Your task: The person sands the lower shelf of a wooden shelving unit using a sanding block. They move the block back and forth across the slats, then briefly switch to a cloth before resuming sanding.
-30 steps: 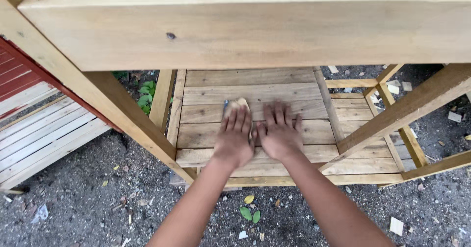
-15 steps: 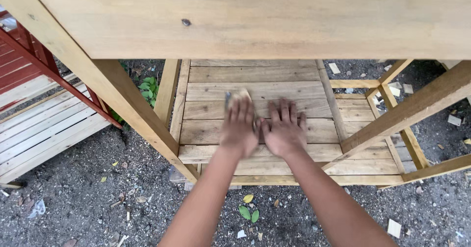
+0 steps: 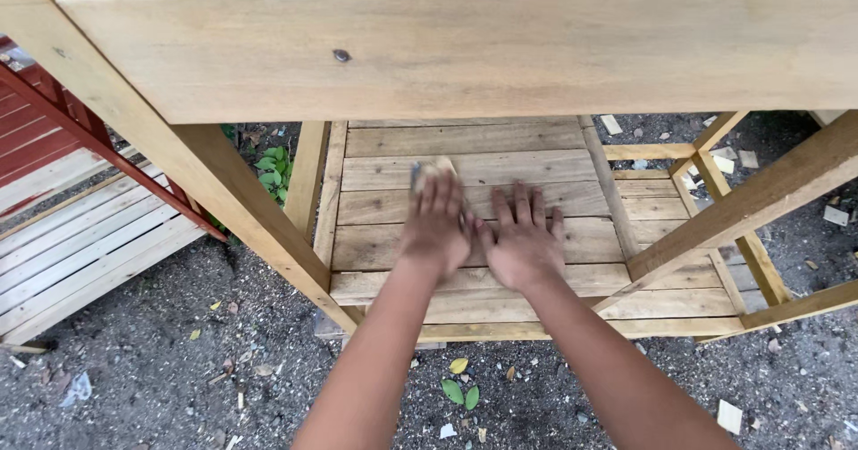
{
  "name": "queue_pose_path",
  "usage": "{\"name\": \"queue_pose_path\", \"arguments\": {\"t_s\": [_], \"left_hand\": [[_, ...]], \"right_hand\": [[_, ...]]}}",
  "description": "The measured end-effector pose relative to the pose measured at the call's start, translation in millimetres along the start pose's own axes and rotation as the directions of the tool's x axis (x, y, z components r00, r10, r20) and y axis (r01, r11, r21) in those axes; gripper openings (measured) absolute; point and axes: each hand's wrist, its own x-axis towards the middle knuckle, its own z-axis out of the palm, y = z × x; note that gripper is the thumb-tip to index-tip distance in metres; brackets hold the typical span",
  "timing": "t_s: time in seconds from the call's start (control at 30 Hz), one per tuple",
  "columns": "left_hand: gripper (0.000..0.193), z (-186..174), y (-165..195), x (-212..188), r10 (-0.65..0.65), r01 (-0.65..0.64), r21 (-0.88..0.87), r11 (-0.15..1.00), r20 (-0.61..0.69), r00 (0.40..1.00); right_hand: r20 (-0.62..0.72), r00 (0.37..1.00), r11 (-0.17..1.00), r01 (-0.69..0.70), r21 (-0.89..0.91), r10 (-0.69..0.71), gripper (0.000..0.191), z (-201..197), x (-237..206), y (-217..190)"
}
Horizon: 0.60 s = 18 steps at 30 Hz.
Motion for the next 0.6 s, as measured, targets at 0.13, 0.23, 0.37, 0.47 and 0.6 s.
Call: {"name": "queue_pose_path", "arguments": {"t_s": [0.13,0.23,0.37,0.47,0.6], "left_hand": [[0.068,28.6,-1.8,-95.9,0.152,-0.152,0.006,0.988,0.000,0.988],[0.068,32.3,-4.5,-111.1,0.133,-0.134,0.017,0.991,0.050,0.990],[0.067,10.8,0.5,-38.1,0.049,-0.050,-0.019,0.999,-0.050,0.998],[0.068,1.2,7.9,-3.7,-0.001,0.001,-0.034,0.999,-0.018,1.000],[0.067,12.0,10.9,-50.3,0.062,-0.064,0.062,0.996,0.042,0.997]], "right_hand": [[-0.017,1.000,1.000,-0.004,0.002,0.004,0.073,3.0,-0.9,-0.3],[-0.006,1.000,1.000,-0.011,-0.003,0.011,0.071,4.9,0.5,-1.3],[-0.016,1.000,1.000,-0.014,-0.019,0.014,0.072,5.8,4.5,-0.5],[-0.013,1.000,1.000,-0.011,-0.005,0.011,0.072,7.3,5.9,1.4],[-0.035,0.999,1.000,0.000,-0.001,0.000,0.072,10.1,6.3,1.8]]}}
